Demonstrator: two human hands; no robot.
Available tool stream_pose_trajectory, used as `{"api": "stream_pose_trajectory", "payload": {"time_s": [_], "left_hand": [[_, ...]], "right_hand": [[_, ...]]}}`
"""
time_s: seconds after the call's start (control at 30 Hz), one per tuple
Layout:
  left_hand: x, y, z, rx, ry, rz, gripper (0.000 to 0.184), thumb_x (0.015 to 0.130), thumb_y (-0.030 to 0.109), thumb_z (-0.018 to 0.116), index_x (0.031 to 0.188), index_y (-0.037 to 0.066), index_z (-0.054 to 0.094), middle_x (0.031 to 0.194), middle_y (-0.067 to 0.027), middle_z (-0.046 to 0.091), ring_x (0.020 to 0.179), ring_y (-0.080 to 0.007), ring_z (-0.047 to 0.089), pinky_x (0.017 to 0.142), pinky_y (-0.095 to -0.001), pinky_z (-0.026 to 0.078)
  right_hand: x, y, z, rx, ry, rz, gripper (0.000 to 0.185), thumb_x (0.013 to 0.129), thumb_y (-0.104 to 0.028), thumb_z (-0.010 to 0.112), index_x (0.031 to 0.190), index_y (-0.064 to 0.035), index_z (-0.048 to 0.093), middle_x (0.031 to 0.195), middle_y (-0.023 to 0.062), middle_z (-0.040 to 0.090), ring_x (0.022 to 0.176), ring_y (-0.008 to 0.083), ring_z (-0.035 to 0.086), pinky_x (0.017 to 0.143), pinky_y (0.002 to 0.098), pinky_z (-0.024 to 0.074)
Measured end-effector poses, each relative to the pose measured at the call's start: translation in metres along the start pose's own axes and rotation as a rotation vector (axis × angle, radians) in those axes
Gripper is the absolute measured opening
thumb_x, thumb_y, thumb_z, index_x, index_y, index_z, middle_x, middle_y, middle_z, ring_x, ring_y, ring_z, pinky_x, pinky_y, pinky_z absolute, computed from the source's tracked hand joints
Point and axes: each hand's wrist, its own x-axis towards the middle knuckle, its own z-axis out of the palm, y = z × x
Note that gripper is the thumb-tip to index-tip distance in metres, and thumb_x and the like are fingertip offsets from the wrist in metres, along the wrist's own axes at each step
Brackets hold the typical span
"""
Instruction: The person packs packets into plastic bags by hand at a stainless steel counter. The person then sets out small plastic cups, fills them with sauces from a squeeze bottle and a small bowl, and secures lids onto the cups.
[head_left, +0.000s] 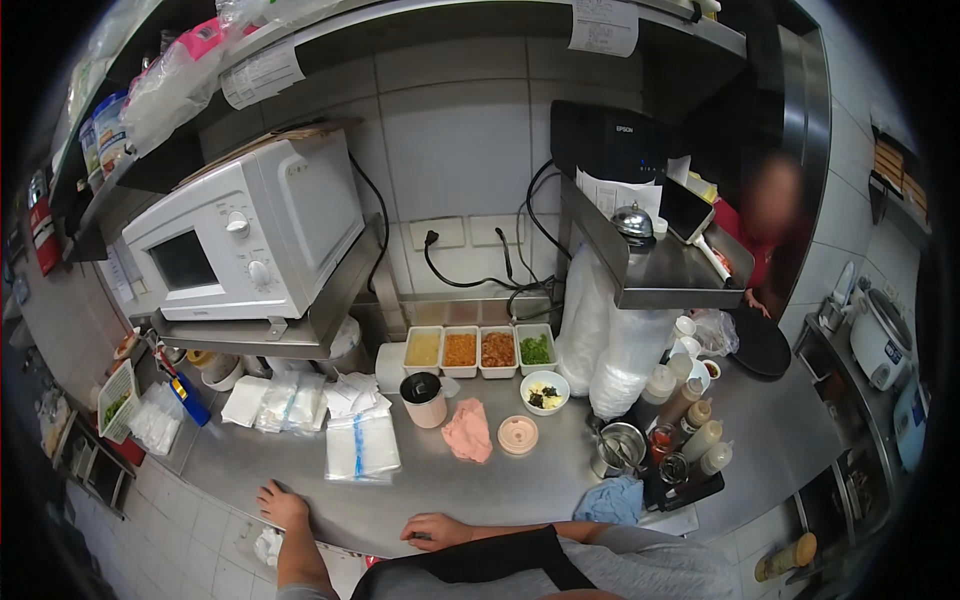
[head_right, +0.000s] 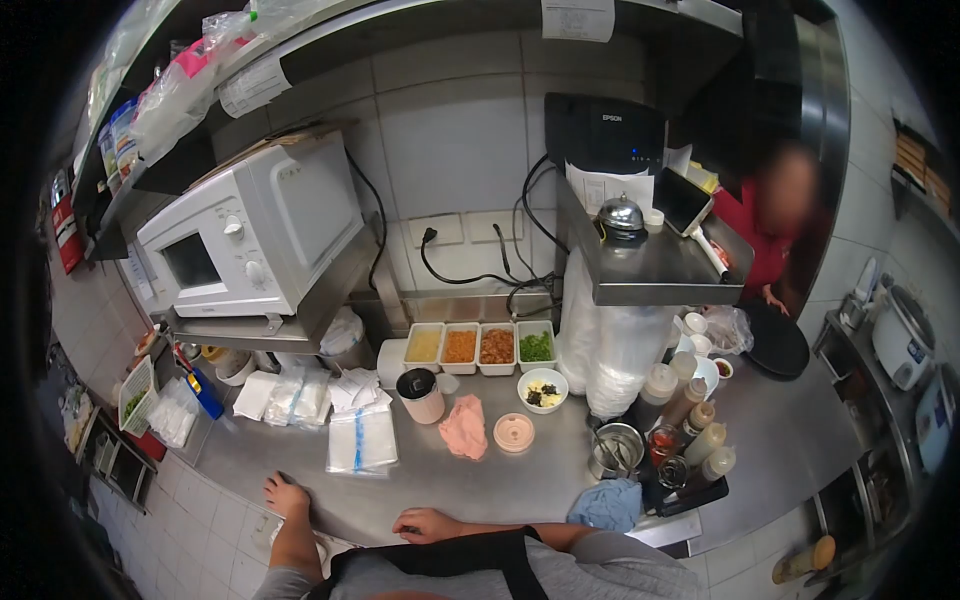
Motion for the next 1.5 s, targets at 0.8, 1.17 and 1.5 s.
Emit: {"api": "stream_pose_trajectory", "payload": {"time_s": [0.8, 1.17, 1.5], "left_hand": [[0.001, 0.001, -0.001, 0.036, 0.009, -0.011, 0.045, 0.089, 0.015, 0.044, 0.134, 0.015, 0.041, 0.145, -0.0118, 0.034, 0.134, -0.0345, 0.029, 0.106, -0.0538, 0.026], [0.002, 0.0, 0.0, 0.03, 0.022, -0.006, 0.045, 0.088, 0.015, 0.047, 0.132, 0.015, 0.043, 0.144, -0.012, 0.035, 0.133, -0.0344, 0.03, 0.105, -0.0538, 0.027], [0.0, 0.002, -0.003, 0.018, 0.003, -0.015, 0.046, 0.088, 0.015, 0.045, 0.134, 0.016, 0.043, 0.145, -0.0115, 0.034, 0.135, -0.0348, 0.027, 0.106, -0.0535, 0.026]], "right_hand": [[0.0, 0.003, 0.002, 0.033, 0.012, 0.037, 0.016, 0.084, -0.008, 0.059, 0.099, -0.003, 0.06, 0.091, 0.0111, 0.061, 0.082, 0.0247, 0.061, 0.074, 0.0328, 0.049], [0.002, -0.002, 0.0, 0.033, 0.017, 0.043, 0.015, 0.084, -0.008, 0.059, 0.098, -0.003, 0.061, 0.09, 0.011, 0.061, 0.081, 0.0248, 0.061, 0.073, 0.0327, 0.0488], [0.001, -0.001, 0.0, 0.039, 0.021, 0.039, 0.014, 0.084, -0.007, 0.059, 0.097, -0.0027, 0.061, 0.091, 0.011, 0.061, 0.082, 0.0247, 0.062, 0.072, 0.0326, 0.0491]]}}
